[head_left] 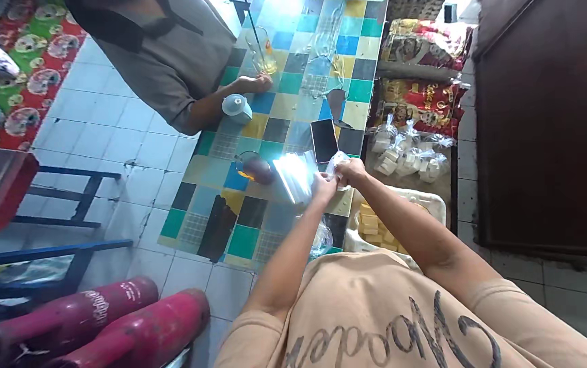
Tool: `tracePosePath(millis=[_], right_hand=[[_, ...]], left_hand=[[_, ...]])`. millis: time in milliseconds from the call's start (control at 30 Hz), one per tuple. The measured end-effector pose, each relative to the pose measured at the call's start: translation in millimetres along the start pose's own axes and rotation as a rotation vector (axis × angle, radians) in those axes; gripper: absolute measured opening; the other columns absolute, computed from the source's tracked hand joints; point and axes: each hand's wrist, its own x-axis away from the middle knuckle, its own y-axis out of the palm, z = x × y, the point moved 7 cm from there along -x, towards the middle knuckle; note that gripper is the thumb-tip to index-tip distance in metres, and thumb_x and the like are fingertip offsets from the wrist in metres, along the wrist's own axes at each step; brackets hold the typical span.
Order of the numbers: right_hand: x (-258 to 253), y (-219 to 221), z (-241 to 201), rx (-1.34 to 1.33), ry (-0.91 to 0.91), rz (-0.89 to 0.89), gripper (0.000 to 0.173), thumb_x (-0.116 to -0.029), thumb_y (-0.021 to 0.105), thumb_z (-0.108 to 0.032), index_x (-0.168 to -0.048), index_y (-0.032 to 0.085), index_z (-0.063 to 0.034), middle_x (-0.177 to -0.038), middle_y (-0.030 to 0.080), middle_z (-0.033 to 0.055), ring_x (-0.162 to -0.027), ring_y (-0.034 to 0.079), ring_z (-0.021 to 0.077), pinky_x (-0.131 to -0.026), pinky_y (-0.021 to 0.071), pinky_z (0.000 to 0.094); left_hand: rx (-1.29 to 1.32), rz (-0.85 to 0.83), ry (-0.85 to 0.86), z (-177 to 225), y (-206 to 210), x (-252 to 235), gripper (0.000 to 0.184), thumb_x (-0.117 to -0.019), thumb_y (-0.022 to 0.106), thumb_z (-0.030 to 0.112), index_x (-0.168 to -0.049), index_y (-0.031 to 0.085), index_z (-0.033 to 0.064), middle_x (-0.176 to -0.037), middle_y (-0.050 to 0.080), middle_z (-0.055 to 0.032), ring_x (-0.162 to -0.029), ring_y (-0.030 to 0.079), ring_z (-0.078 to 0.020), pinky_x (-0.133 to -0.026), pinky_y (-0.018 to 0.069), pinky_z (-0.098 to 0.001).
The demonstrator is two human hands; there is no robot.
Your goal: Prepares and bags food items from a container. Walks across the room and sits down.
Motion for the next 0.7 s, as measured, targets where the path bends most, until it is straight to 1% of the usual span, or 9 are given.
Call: tracePosePath(millis=[67,167,267,333,433,500,567,633,700], right_hand=[[1.8,0.3,1.1,-0.068,0.035,0.019,0.041,-0.0948,0.069,-0.017,-0.128,0.058,0.0042,-0.121,0.062,0.0248,-0.107,0.063,0.0356,-0.090,0.0518,0.0552],[6.0,2.2,-0.3,-0.200,0.051,0.012,0.036,-0.0988,0.065,-0.018,-0.127,0.058,0.0036,-0.117,0.062,0.0228,-0.102,0.062,0.0325,-0.086,0.0522,0.0517],[4.5,6.2,2.1,-0.146,0.048,-0.040,0.034,-0.0981,0.064,-0.014,-0.124,0.058,0.0059,-0.113,0.061,0.0211,-0.095,0.061,0.0283,-0.083,0.0517,0.0474],[3.2,6.7,1.4,-0.117,0.047,-0.043,0.037,-0.0949,0.068,-0.011,-0.125,0.059,0.0081,-0.118,0.062,0.0234,-0.102,0.062,0.0302,-0.088,0.0523,0.0487],[7.4,6.4,-3.9,-0.178,0.068,-0.033,0.037,-0.0970,0.065,-0.012,-0.127,0.057,0.0075,-0.122,0.060,0.0232,-0.105,0.061,0.0305,-0.091,0.0512,0.0486],[5.2,8.3,-4.5,-0.218,0.055,-0.039,0.036,-0.0991,0.063,-0.014,-0.127,0.057,0.0076,-0.119,0.061,0.0227,-0.102,0.061,0.0298,-0.089,0.0516,0.0480],[0.9,10.6,-2.5,-0.203,0.035,-0.047,0.034,-0.1006,0.061,-0.014,-0.125,0.057,0.0088,-0.118,0.060,0.0237,-0.103,0.060,0.0304,-0.089,0.0508,0.0486],[1.7,11.5,-3.8,-0.163,-0.001,-0.070,0.034,-0.1020,0.059,-0.016,-0.126,0.057,0.0076,-0.120,0.060,0.0237,-0.104,0.060,0.0309,-0.091,0.0504,0.0494],[6.3,8.0,-9.5,-0.132,-0.052,-0.120,0.035,-0.1032,0.057,-0.016,-0.130,0.056,0.0068,-0.119,0.060,0.0228,-0.101,0.059,0.0289,-0.089,0.0501,0.0473]], left_hand=[[0.036,-0.016,-0.001,-1.7,2.3,0.1,0.053,-0.1017,0.063,0.021,-0.142,0.045,-0.0067,-0.130,0.060,-0.0287,-0.119,0.061,-0.0380,-0.102,0.0472,-0.0520],[0.189,-0.063,0.031,1.4,9.6,-0.9,0.047,-0.1031,0.059,0.015,-0.142,0.044,-0.0057,-0.127,0.060,-0.0271,-0.109,0.064,-0.0334,-0.095,0.0534,-0.0475],[0.237,-0.098,0.065,10.6,6.4,0.9,0.039,-0.1035,0.057,0.013,-0.138,0.048,-0.0042,-0.121,0.061,-0.0254,-0.099,0.066,-0.0307,-0.088,0.0559,-0.0459],[0.147,-0.092,0.073,14.6,-1.7,-1.6,0.037,-0.1038,0.057,0.016,-0.136,0.051,-0.0020,-0.120,0.063,-0.0243,-0.099,0.066,-0.0314,-0.087,0.0555,-0.0476],[0.090,-0.103,0.050,21.2,-10.3,-3.4,0.039,-0.1052,0.056,0.022,-0.137,0.052,-0.0016,-0.121,0.061,-0.0250,-0.098,0.065,-0.0316,-0.088,0.0538,-0.0475],[0.143,-0.150,0.030,26.1,-10.4,-2.1,0.040,-0.1062,0.054,0.019,-0.140,0.048,-0.0015,-0.125,0.059,-0.0245,-0.095,0.065,-0.0283,-0.085,0.0546,-0.0430],[0.157,-0.182,0.054,29.7,-9.7,-1.1,0.038,-0.1063,0.052,0.015,-0.140,0.048,-0.0016,-0.122,0.060,-0.0223,-0.088,0.065,-0.0236,-0.080,0.0557,-0.0385],[0.153,-0.165,0.047,33.0,-15.7,1.4,0.036,-0.1095,0.047,0.021,-0.137,0.053,-0.0010,-0.119,0.061,-0.0219,-0.092,0.063,-0.0256,-0.083,0.0531,-0.0412],[0.145,-0.093,0.009,33.0,-27.2,0.6,0.041,-0.1120,0.038,0.027,-0.138,0.056,0.0009,-0.128,0.060,-0.0236,-0.108,0.062,-0.0320,-0.092,0.0497,-0.0484]])
